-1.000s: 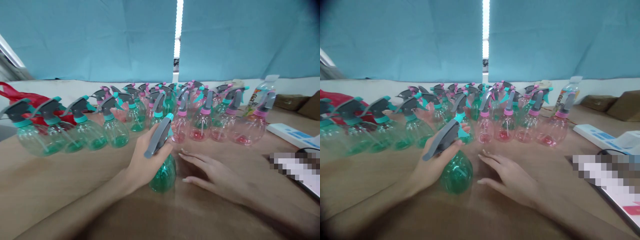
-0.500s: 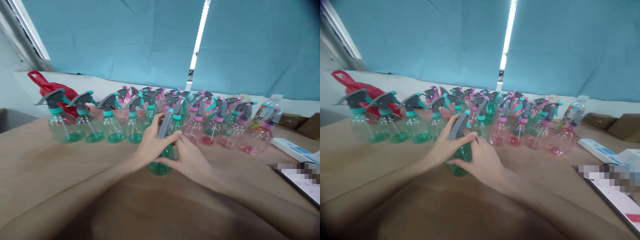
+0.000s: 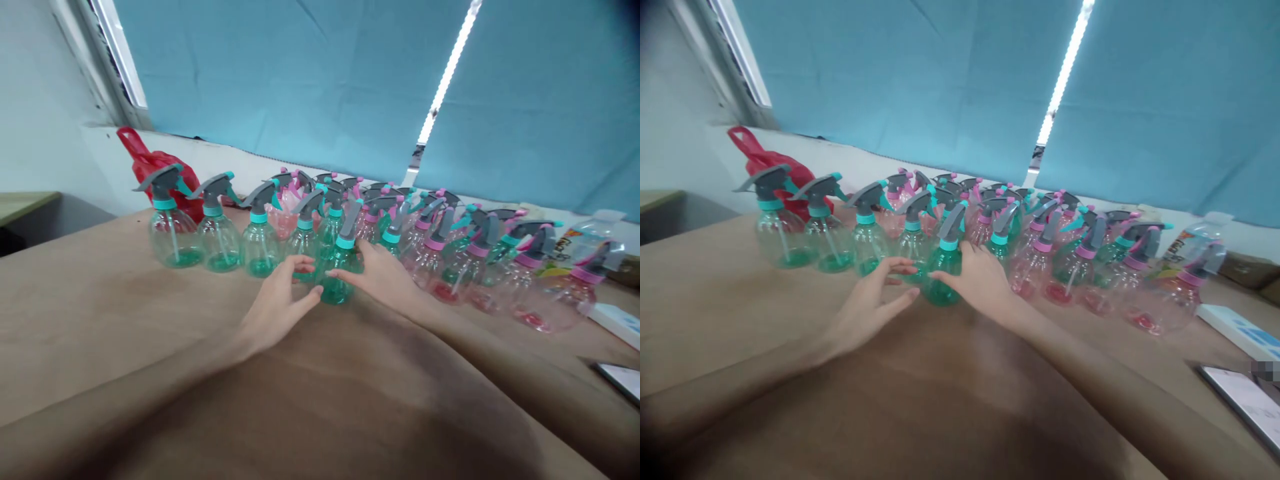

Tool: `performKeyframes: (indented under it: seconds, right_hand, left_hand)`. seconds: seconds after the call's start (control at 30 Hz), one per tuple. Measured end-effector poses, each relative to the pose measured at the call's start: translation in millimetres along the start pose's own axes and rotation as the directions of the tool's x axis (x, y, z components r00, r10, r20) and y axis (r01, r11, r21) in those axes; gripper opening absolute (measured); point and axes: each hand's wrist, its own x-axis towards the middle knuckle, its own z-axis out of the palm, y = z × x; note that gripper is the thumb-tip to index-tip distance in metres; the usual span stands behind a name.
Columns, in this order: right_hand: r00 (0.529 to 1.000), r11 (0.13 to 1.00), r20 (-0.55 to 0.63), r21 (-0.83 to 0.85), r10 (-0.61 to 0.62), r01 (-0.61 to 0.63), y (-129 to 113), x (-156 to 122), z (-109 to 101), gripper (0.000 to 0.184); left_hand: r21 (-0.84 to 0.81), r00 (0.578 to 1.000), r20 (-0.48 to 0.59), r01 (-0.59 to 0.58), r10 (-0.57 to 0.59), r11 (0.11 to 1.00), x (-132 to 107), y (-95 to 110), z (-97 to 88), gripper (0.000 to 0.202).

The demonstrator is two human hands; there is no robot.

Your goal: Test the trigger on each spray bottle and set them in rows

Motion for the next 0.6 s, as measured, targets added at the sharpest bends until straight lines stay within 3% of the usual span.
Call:
performKeyframes:
  seconds: [0.17,0.6]
  right_hand:
    - [0.996,0.994,0.028,-0.071,0.089,-0.086,-2,8,-1,0.054]
    - [0.983,0.980,0.064,-0.106,0.174,-0.167,-1,24,2,0.056]
  left_hand:
    - [0.090,0.999,0.043,0.008,-0.012,0.996,-10,-2,-0.1,0.028]
    - [0.045,0.995,0.102,0.005,-0.010,0.999,-2,-9,10.9,0.020]
